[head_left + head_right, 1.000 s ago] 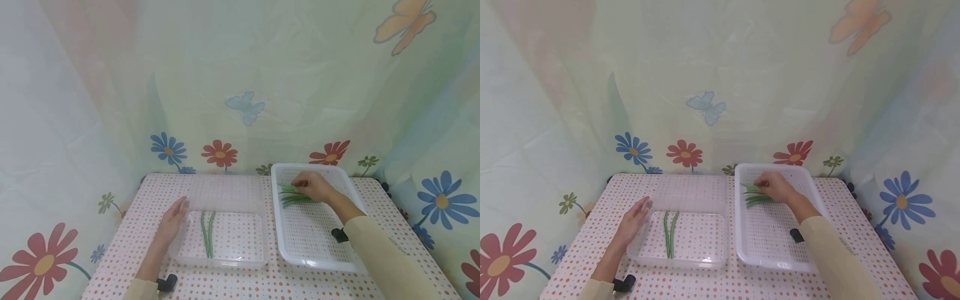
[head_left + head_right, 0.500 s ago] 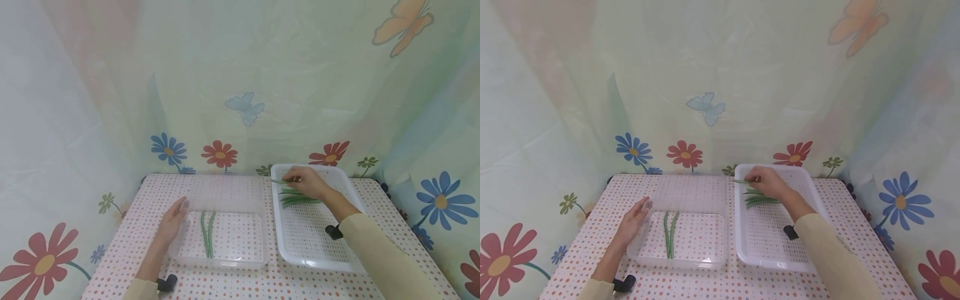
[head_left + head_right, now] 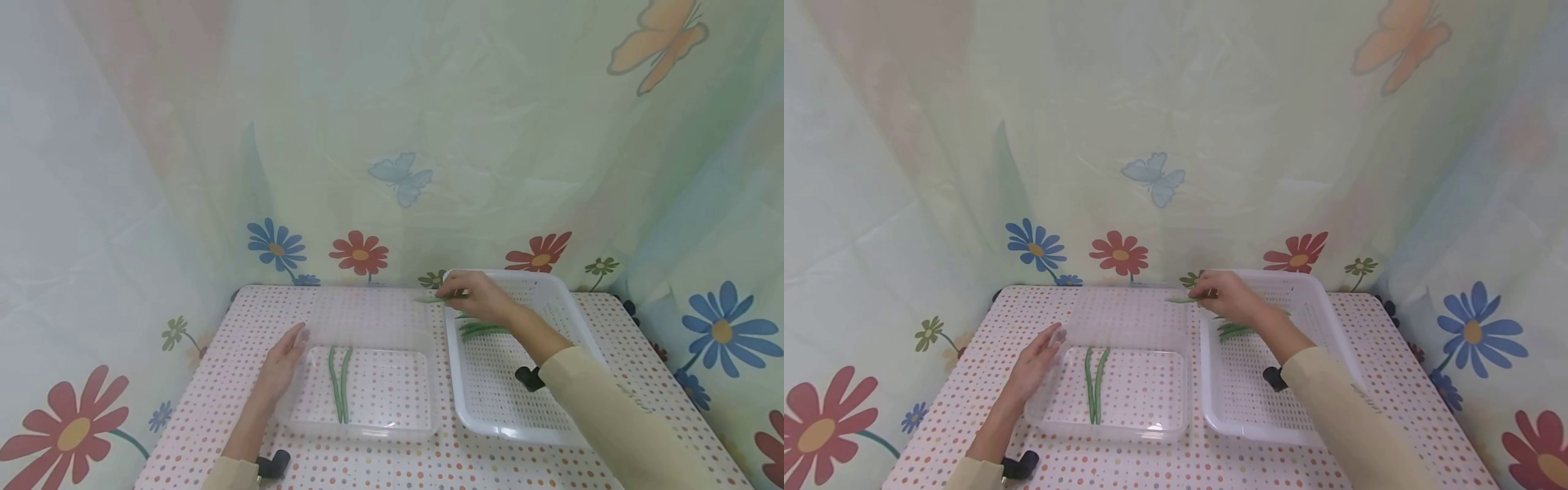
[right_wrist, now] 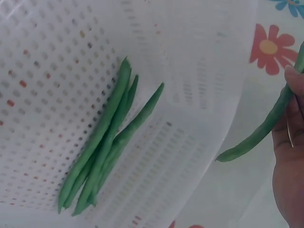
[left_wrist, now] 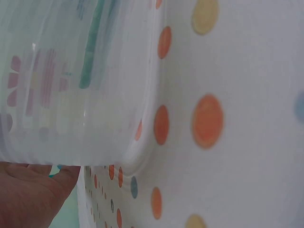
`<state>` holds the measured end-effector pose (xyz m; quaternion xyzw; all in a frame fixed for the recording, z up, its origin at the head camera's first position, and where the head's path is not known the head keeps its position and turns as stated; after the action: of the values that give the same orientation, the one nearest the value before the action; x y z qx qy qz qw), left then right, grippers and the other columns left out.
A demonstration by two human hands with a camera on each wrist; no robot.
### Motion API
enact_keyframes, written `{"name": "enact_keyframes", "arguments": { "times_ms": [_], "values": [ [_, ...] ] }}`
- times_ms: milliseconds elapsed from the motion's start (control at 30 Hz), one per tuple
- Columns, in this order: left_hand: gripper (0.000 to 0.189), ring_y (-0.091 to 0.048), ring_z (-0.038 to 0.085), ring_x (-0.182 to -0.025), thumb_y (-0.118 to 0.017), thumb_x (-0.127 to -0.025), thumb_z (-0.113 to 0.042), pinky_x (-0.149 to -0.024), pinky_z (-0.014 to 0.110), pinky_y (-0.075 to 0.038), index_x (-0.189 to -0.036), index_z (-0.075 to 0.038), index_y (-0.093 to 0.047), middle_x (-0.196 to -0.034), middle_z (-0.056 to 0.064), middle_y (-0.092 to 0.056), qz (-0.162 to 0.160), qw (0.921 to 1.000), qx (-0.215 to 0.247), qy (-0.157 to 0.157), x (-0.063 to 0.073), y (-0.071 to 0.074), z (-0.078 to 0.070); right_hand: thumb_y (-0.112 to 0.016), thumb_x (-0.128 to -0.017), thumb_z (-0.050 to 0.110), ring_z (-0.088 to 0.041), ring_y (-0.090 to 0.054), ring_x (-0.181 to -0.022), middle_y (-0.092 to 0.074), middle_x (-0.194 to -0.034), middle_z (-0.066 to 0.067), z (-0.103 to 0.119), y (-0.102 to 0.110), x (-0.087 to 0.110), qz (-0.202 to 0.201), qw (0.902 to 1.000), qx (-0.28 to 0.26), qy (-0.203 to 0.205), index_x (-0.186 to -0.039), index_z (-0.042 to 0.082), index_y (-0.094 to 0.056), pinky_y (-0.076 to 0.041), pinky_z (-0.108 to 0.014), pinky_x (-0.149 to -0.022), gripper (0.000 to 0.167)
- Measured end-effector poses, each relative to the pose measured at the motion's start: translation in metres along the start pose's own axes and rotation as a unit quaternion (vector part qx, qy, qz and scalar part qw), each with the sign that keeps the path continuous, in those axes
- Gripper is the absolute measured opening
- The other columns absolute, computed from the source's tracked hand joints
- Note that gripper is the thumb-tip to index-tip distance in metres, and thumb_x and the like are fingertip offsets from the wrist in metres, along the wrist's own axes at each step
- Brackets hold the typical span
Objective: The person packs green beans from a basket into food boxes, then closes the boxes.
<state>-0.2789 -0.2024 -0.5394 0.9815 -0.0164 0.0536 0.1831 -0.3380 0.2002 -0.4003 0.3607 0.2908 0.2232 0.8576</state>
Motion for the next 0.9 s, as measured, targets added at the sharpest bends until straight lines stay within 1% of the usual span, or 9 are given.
{"name": "enact_keyframes", "arguments": {
  "times_ms": [100, 167, 233, 333, 467, 533, 733, 900],
  "values": [
    [0.052, -0.018, 0.022, -0.162, -0.039, -0.113, -0.038, -0.133, 0.051, -0.017, -0.163, -0.029, -0.032, -0.171, -0.004, -0.031, 0.0, 1.0, 0.0, -0.003, 0.001, 0.0, -0.001, -0.077, -0.086, -0.01, -0.022, -0.069, -0.094, -0.074, -0.1, -0.005, 0.01, -0.007, -0.005, 0.012, 0.9999, 0.004, 0.004, -0.106, 0.005, -0.081, -0.063, -0.032, -0.081, 0.025],
    [0.052, -0.018, 0.022, -0.162, -0.039, -0.113, -0.037, -0.133, 0.051, -0.017, -0.164, -0.028, -0.032, -0.171, -0.003, -0.031, 0.0, 1.0, 0.0, -0.004, 0.001, 0.0, -0.001, -0.078, -0.087, -0.008, -0.021, -0.069, -0.097, -0.074, -0.102, -0.003, 0.016, -0.013, -0.009, 0.023, 0.9997, 0.01, 0.004, -0.106, 0.007, -0.081, -0.064, -0.034, -0.084, 0.025],
    [0.052, -0.019, 0.022, -0.162, -0.039, -0.113, -0.037, -0.133, 0.051, -0.017, -0.164, -0.028, -0.032, -0.171, -0.004, -0.032, 0.001, 1.0, 0.002, -0.003, 0.001, 0.0, -0.001, -0.079, -0.087, -0.006, -0.021, -0.069, -0.095, -0.073, -0.102, -0.002, 0.022, -0.017, -0.012, 0.032, 0.9993, 0.013, 0.01, -0.106, 0.008, -0.081, -0.065, -0.034, -0.083, 0.023],
    [0.052, -0.019, 0.022, -0.162, -0.039, -0.113, -0.036, -0.133, 0.051, -0.017, -0.163, -0.028, -0.032, -0.171, -0.003, -0.032, 0.002, 1.0, 0.006, 0.0, 0.001, 0.0, -0.001, -0.079, -0.088, -0.004, -0.018, -0.069, -0.095, -0.073, -0.102, -0.001, 0.031, -0.024, -0.015, 0.045, 0.9985, 0.025, 0.019, -0.106, 0.009, -0.081, -0.064, -0.03, -0.081, 0.022],
    [0.052, -0.019, 0.022, -0.162, -0.04, -0.113, -0.036, -0.133, 0.051, -0.018, -0.163, -0.029, -0.033, -0.171, -0.003, -0.032, 0.001, 1.0, 0.008, 0.004, 0.001, 0.0, 0.0, -0.08, -0.088, -0.002, -0.017, -0.068, -0.093, -0.072, -0.101, 0.0, 0.045, -0.032, -0.02, 0.059, 0.9971, 0.027, 0.04, -0.103, 0.01, -0.082, -0.063, -0.025, -0.079, 0.02],
    [0.051, -0.019, 0.022, -0.162, -0.04, -0.113, -0.036, -0.133, 0.051, -0.018, -0.163, -0.029, -0.033, -0.171, -0.003, -0.031, 0.0, 1.0, 0.008, 0.004, 0.001, 0.0, 0.0, -0.079, -0.088, -0.003, -0.017, -0.067, -0.093, -0.072, -0.1, 0.0, 0.05, -0.037, -0.021, 0.065, 0.9961, 0.02, 0.056, -0.102, 0.01, -0.082, -0.064, -0.024, -0.079, 0.019],
    [0.051, -0.019, 0.023, -0.162, -0.04, -0.113, -0.036, -0.133, 0.053, -0.017, -0.163, -0.03, -0.034, -0.171, -0.004, -0.031, -0.001, 1.0, 0.007, 0.004, 0.001, 0.0, 0.0, -0.079, -0.087, -0.006, -0.019, -0.066, -0.093, -0.072, -0.098, -0.002, 0.06, -0.05, -0.026, 0.081, 0.9926, -0.005, 0.091, -0.101, 0.009, -0.082, -0.064, -0.026, -0.08, 0.02],
    [0.051, -0.018, 0.023, -0.162, -0.04, -0.112, -0.037, -0.133, 0.052, -0.017, -0.163, -0.031, -0.034, -0.172, -0.004, -0.03, 0.0, 1.0, 0.006, 0.006, 0.0, 0.0, 0.0, -0.08, -0.086, -0.006, -0.017, -0.068, -0.092, -0.074, -0.096, -0.002, 0.072, -0.057, -0.029, 0.085, 0.9878, -0.003, 0.13, -0.1, 0.008, -0.082, -0.064, -0.028, -0.08, 0.02]
  ]
}}
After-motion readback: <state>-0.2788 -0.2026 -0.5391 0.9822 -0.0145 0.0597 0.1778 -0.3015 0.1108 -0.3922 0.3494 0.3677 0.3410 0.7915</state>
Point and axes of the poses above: each hand's wrist, its own x-axis away from the middle knuckle, its own y-axis out of the back of the hand, z = x × y, the point moved 5 cm from there along -x, towards the middle knuckle
